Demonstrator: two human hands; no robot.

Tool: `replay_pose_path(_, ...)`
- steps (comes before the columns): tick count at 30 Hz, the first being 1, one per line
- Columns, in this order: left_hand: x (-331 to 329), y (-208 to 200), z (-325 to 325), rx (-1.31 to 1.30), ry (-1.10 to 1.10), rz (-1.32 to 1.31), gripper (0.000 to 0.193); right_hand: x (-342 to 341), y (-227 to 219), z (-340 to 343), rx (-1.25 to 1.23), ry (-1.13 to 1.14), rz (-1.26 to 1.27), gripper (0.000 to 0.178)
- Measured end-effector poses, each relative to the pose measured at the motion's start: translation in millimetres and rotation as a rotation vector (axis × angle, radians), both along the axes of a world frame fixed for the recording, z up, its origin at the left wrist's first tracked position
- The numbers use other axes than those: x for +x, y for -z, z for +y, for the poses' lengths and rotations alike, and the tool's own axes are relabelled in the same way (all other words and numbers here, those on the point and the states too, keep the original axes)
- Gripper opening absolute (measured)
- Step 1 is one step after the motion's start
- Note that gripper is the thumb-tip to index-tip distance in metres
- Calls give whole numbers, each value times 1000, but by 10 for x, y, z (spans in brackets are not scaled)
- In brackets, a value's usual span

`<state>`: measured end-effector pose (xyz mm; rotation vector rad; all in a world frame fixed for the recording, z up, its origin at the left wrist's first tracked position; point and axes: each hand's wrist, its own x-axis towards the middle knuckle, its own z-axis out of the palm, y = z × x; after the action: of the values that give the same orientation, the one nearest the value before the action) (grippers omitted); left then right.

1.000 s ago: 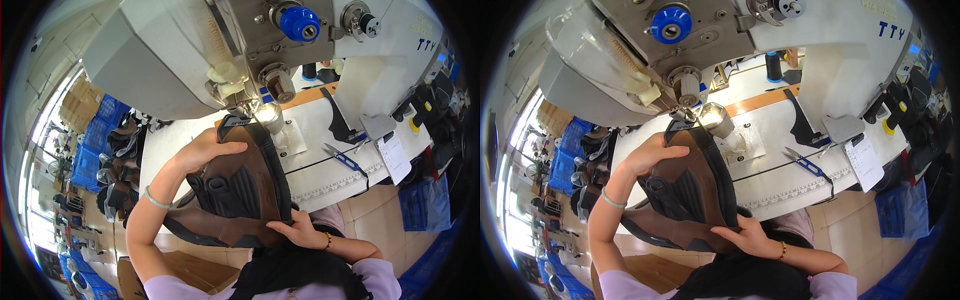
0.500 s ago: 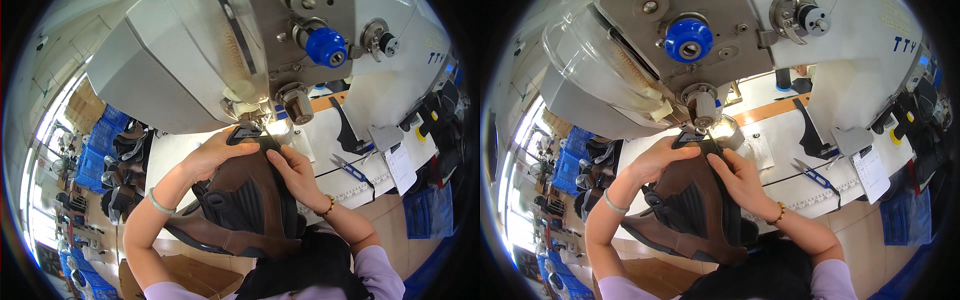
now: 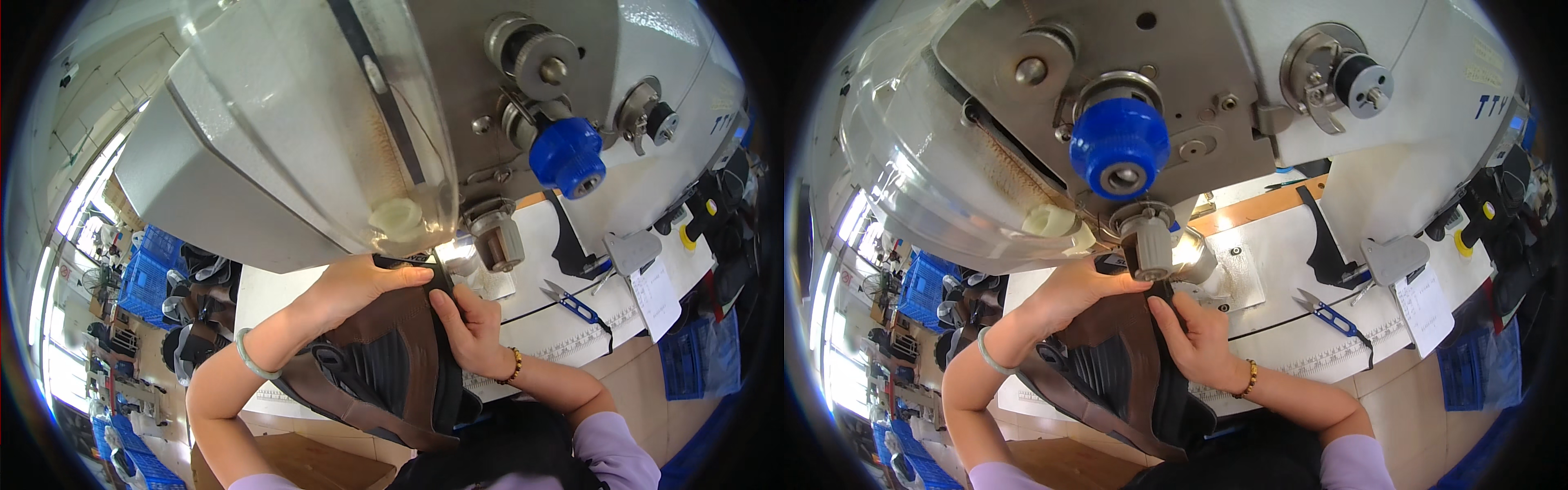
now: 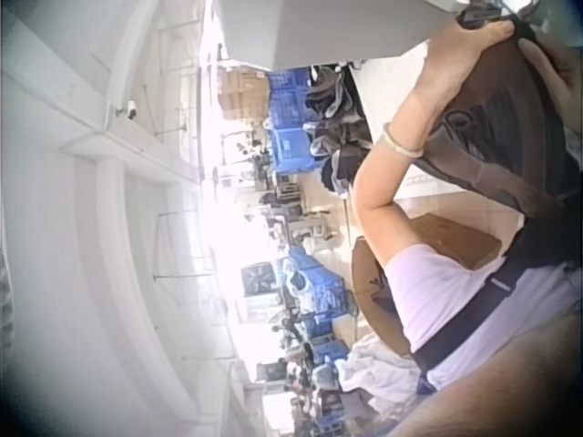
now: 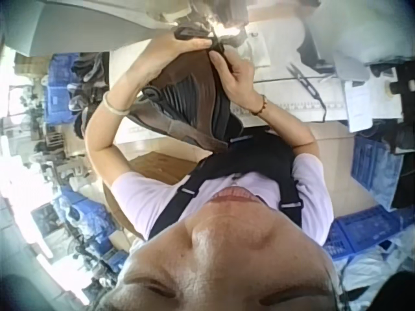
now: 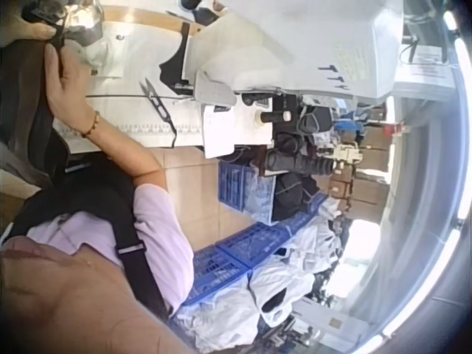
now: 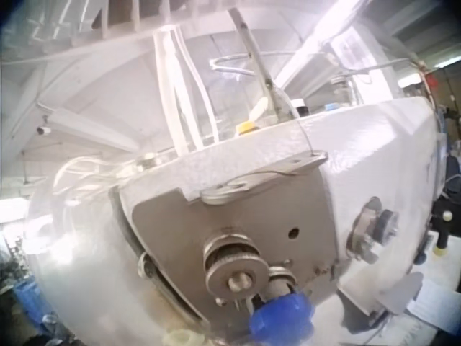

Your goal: The person stitches and assembles pieces of a brown leather shoe upper using an industrial sewing machine, joining the leather pieces with thread.

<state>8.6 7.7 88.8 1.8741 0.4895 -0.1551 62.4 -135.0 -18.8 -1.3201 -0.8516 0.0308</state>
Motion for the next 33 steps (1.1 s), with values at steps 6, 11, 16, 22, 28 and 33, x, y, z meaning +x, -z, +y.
replay_pose_path(6,-2,47,74,42,0,30,45,-3,69,36,39,-23,38,30)
replay_pose_path(11,14,-89,26,-60,13,54,43,2,78,66,39,-48,49,29)
replay_pose_path(16,21,-211,-22,-102,12,118,42,-21,62,69,11,0,-11,27)
replay_pose_path(22,40,-173,35,-131,48,130,41,0,52,103,6,26,-5,25)
replay_pose_path(28,45,-164,57,-154,63,155,43,11,73,117,13,41,-35,21)
replay_pose_path(33,27,-17,192,-162,78,88,39,42,38,66,28,-28,-70,16)
